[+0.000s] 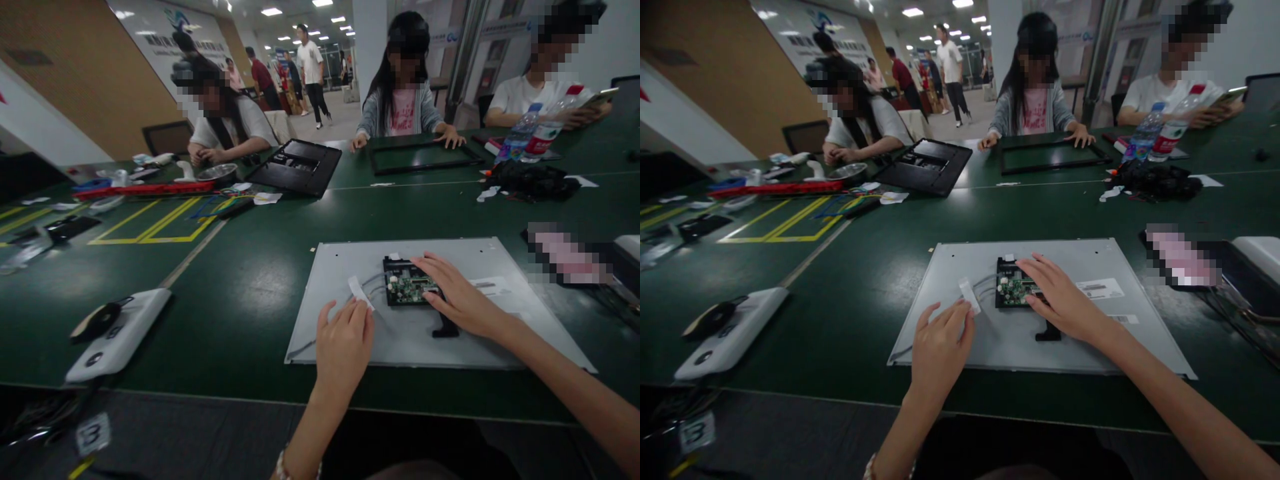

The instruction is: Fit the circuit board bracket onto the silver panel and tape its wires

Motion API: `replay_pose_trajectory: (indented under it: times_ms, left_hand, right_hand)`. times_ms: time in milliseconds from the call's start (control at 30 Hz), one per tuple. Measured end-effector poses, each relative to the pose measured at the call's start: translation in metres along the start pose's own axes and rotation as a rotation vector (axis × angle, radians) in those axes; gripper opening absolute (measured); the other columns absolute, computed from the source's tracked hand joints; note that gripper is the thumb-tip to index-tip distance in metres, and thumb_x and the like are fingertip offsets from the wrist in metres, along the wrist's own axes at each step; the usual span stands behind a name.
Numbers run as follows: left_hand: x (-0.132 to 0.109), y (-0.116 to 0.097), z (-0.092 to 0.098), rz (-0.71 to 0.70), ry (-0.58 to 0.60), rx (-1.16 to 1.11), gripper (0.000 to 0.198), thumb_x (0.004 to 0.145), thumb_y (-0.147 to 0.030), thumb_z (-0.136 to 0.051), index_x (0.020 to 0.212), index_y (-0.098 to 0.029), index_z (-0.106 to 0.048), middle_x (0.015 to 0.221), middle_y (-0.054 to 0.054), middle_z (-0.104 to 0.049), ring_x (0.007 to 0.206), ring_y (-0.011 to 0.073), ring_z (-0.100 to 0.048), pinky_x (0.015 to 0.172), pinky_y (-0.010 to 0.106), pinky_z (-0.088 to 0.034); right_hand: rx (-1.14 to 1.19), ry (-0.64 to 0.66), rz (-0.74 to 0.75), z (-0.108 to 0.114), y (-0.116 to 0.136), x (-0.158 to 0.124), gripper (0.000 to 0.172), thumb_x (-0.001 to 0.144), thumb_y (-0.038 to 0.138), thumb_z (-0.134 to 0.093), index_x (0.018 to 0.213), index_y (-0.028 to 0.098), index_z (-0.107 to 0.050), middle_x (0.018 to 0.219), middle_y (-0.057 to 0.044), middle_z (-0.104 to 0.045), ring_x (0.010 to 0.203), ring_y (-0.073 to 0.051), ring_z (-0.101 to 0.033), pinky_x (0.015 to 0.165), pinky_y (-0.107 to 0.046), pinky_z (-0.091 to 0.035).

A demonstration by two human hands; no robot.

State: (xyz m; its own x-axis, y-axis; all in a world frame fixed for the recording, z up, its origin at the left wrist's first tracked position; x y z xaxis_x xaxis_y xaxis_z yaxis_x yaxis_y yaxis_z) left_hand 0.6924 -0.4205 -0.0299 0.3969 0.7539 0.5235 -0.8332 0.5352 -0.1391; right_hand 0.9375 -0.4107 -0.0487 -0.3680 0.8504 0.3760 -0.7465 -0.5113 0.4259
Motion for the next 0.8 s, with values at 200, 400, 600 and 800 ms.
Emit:
replay_pose_trajectory:
  times_ms: [200,400,600,800]
  left_hand:
    - [0.015,0.020,-0.003,0.070,0.150,0.040,0.028,0.093,-0.011,-0.046,0.115,-0.014,-0.064,0.119,0.013,-0.069,0.115,0.0267,-0.063,0.102,0.046,-0.043]
    - [0.013,0.025,-0.017,0.055,0.243,0.002,0.032,0.092,-0.009,-0.046,0.120,-0.014,-0.060,0.124,0.012,-0.067,0.116,0.0238,-0.063,0.107,0.042,-0.042]
    - [0.014,0.027,-0.018,0.132,0.313,-0.039,0.037,0.093,-0.015,-0.050,0.129,-0.014,-0.054,0.117,0.012,-0.071,0.106,0.0227,-0.067,0.106,0.041,-0.043]
    - [0.013,0.026,-0.023,0.210,0.324,-0.111,0.058,0.091,-0.018,-0.054,0.145,-0.012,-0.034,0.122,0.014,-0.069,0.110,0.0245,-0.066,0.102,0.040,-0.047]
  right_hand:
    - [-0.084,0.124,0.210,-0.004,0.035,0.017,0.046,0.099,0.033,-0.045,0.143,0.019,-0.046,0.149,-0.009,-0.049,0.147,-0.024,-0.029,0.118,-0.049,-0.031]
    - [-0.186,0.225,0.341,-0.023,0.069,0.030,0.050,0.101,0.043,-0.041,0.137,0.011,-0.054,0.146,-0.013,-0.053,0.144,-0.027,-0.035,0.119,-0.050,-0.026]
    - [-0.178,0.320,0.339,-0.031,0.072,0.025,0.058,0.102,0.051,-0.034,0.136,0.010,-0.056,0.140,-0.015,-0.058,0.141,-0.027,-0.040,0.121,-0.053,-0.016]
    - [-0.147,0.348,0.302,-0.032,0.076,0.014,0.067,0.101,0.057,-0.030,0.145,0.009,-0.045,0.148,-0.016,-0.051,0.145,-0.026,-0.033,0.122,-0.054,-0.004]
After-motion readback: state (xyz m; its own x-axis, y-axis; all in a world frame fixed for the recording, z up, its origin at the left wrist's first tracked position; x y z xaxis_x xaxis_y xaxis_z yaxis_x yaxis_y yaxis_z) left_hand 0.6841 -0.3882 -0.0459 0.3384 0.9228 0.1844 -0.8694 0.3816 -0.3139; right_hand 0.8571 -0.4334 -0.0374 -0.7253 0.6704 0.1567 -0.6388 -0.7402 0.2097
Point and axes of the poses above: each hand's wrist, its own x-axis towards the middle knuckle, its own z-axis out of the back of the hand, y = z × x, the point moved 2 cm from there along x, towards the middle knuckle
